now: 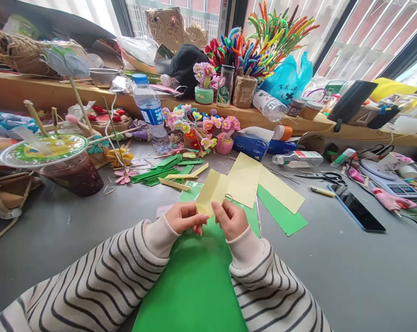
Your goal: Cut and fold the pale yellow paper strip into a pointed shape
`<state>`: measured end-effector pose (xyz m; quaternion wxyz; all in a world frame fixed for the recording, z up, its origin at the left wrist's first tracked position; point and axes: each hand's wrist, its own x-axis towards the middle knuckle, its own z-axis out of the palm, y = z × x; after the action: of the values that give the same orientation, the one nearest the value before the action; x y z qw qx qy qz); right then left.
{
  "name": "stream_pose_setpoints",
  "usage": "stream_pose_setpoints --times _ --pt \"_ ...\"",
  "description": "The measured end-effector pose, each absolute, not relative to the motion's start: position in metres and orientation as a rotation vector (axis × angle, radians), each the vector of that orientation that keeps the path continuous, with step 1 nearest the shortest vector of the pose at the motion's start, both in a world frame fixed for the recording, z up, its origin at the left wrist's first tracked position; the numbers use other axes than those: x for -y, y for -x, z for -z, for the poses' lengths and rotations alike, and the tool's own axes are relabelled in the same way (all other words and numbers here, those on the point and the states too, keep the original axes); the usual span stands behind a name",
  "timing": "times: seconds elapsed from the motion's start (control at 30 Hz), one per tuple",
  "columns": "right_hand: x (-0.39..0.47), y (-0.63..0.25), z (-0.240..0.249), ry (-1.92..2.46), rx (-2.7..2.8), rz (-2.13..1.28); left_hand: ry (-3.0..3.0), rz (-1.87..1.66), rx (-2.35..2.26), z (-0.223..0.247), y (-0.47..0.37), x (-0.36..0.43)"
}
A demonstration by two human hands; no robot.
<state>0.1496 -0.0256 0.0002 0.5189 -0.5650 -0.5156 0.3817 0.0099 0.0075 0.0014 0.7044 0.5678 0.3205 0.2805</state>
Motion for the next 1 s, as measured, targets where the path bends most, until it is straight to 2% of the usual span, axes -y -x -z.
stream_pose_setpoints --times 0.13,0.4,0.6,0.8,1.0 --pt "0.026 -0.151 -0.001 1.404 1.244 -0.909 -1.228 -0.777 -0.777 0.0 -0.011 -0.008" --pt "0.03 -0.147 0.002 1.287 1.387 -1.179 -1.048 -0.986 -0.777 0.002 -0.011 -0.011" --pt "0.025 -0.15 0.003 1.332 1.308 -0.918 -1.097 -0.932 -0.834 0.007 -0.012 -0.009" --pt "0.027 -0.146 0.001 1.284 1.267 -0.954 -1.104 -0.965 -0.82 0.008 -0.015 -0.007" --pt "0.026 -0.147 0.003 1.344 1.206 -0.842 -1.115 -0.932 -0.833 0.01 -0.015 -0.006"
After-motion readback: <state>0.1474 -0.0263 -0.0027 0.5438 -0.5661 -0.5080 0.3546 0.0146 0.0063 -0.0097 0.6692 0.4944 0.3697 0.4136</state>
